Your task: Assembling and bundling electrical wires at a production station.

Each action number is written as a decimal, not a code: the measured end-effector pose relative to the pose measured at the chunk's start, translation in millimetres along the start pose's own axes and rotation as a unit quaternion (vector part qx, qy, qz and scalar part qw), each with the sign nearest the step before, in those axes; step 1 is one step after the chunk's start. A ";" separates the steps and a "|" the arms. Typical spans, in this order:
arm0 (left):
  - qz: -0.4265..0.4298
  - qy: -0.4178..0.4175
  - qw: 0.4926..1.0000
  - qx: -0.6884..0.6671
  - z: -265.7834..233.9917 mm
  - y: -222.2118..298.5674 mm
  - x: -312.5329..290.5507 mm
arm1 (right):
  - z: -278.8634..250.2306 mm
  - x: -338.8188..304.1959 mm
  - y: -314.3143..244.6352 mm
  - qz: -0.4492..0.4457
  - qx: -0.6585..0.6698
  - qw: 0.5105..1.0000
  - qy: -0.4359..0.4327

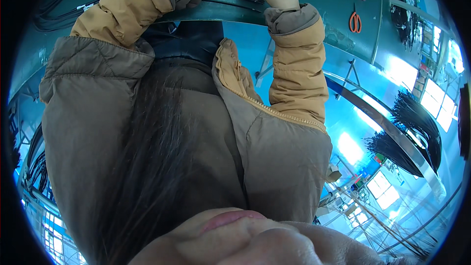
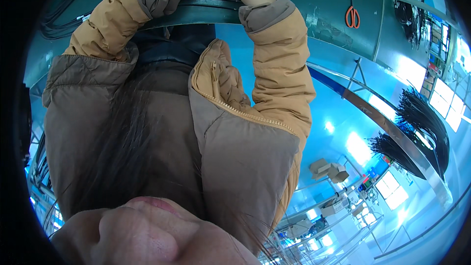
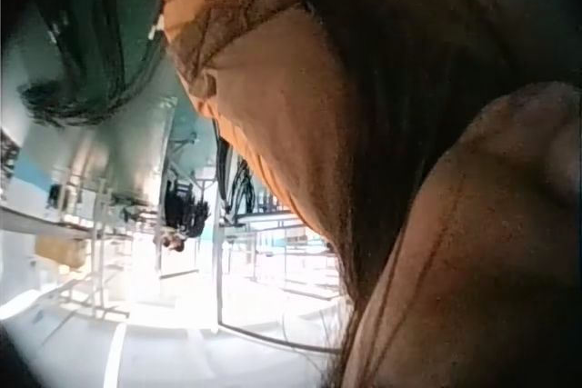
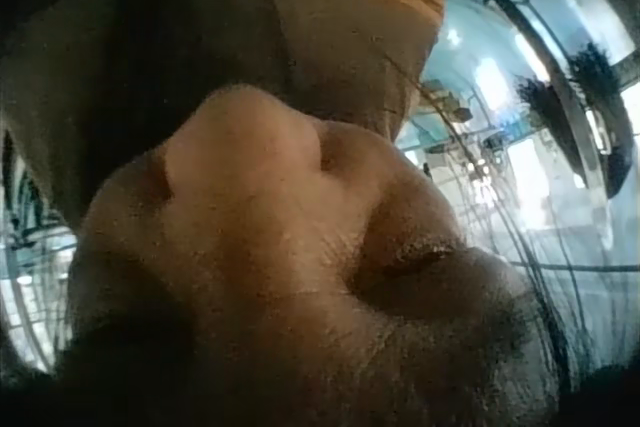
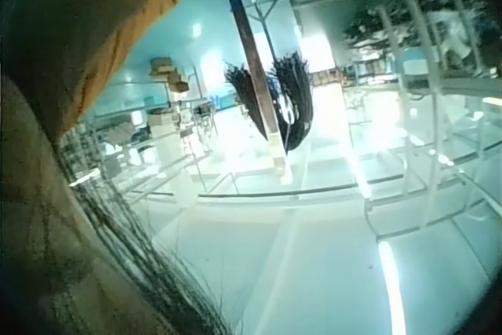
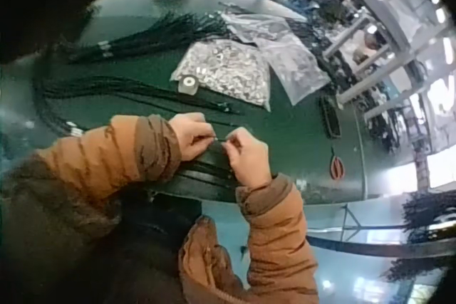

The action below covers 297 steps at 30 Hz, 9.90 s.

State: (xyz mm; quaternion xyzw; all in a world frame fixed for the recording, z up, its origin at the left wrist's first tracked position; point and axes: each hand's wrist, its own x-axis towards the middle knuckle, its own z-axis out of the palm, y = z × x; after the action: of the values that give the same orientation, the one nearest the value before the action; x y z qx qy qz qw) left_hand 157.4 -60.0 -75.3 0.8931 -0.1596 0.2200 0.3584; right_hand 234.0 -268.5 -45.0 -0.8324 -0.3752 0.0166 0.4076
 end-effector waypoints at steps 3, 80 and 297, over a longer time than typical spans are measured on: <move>-0.014 -0.006 1.000 0.002 -0.3 1.5 -0.4 | -2.9 3.3 2.7 -0.058 -0.076 0.995 -0.024; -0.348 -0.232 0.894 0.162 -205.3 -83.3 -129.7 | -22.9 -20.9 48.8 0.168 0.132 0.970 -0.113; -0.085 0.084 0.993 -0.007 10.3 -9.2 19.8 | 32.0 11.6 77.9 0.352 0.747 0.563 0.030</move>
State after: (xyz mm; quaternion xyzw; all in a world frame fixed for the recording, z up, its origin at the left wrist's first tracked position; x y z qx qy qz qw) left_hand 181.3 -63.5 -77.2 0.8793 -0.0536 0.2617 0.3944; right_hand 279.2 -269.8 -117.0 -0.2970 0.1059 0.4082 0.8567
